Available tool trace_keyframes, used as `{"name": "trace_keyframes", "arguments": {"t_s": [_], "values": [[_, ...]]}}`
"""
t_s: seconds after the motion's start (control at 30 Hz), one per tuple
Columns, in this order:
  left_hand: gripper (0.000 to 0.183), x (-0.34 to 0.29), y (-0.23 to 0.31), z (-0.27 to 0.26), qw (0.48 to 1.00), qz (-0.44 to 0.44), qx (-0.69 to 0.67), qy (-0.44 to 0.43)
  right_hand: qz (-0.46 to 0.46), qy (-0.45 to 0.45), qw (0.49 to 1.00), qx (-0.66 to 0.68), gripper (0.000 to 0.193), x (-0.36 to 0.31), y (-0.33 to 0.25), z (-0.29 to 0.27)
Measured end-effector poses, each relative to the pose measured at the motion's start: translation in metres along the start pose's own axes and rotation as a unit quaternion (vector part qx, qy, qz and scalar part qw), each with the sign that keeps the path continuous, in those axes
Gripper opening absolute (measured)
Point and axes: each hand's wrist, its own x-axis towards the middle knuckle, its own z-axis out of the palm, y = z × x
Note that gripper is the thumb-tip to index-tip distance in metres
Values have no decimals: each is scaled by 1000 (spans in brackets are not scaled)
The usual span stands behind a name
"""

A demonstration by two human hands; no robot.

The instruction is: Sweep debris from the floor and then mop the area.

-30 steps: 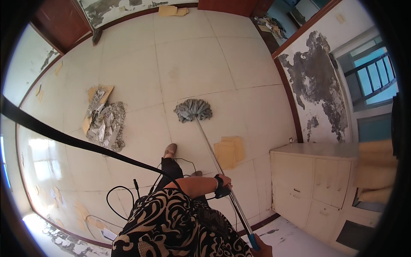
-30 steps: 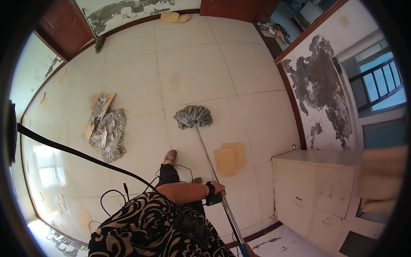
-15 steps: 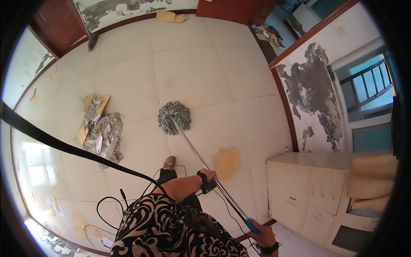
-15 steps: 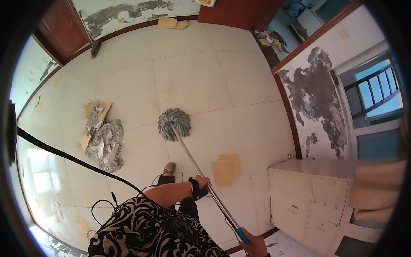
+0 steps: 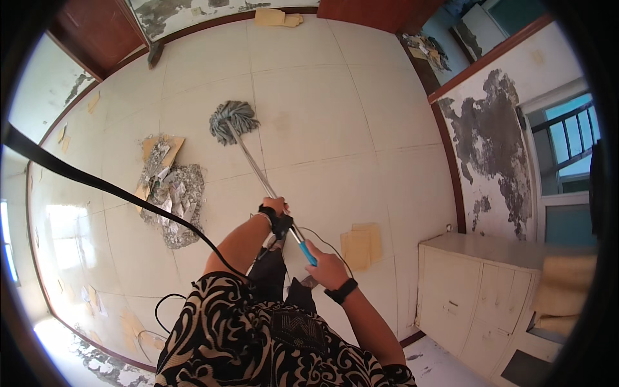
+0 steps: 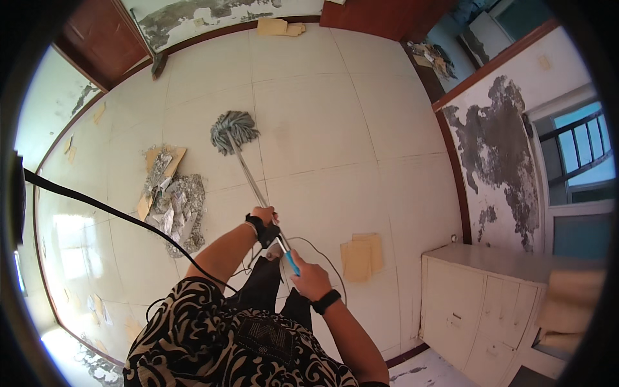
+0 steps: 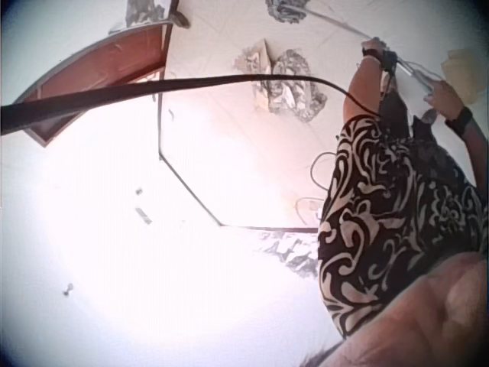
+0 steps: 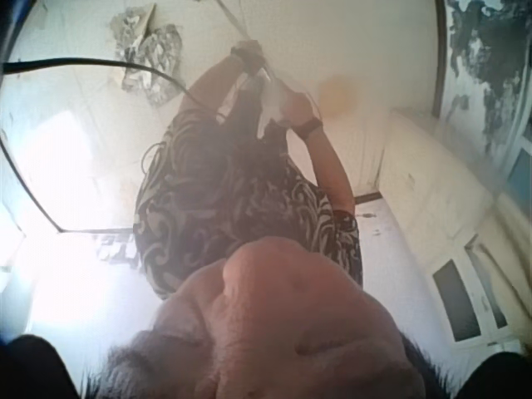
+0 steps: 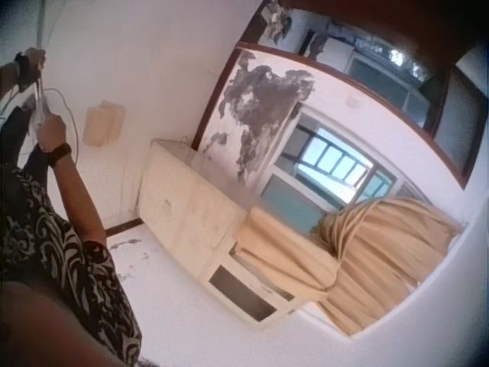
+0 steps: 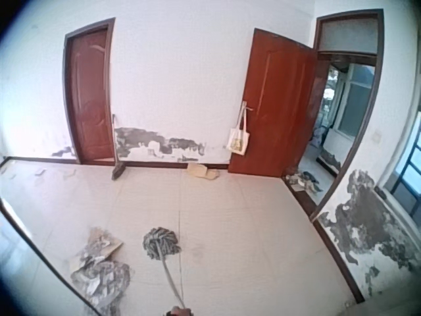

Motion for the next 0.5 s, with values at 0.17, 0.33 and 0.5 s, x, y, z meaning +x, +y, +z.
{"name": "trace_keyframes", "arguments": {"t_s": [0.17, 0.33, 0.5], "values": [[18, -31, -18, 3, 988, 43, 148, -12, -2, 19, 999, -31, 57, -43, 3, 9], [24, -14, -120, 36, 978, -33, 186, -87, 45, 39, 995, -82, 57, -159, 42, -10], [21, -1, -248, 71, 880, 91, 330, -328, 181, 32, 976, -114, 56, -305, 77, -20]]}}
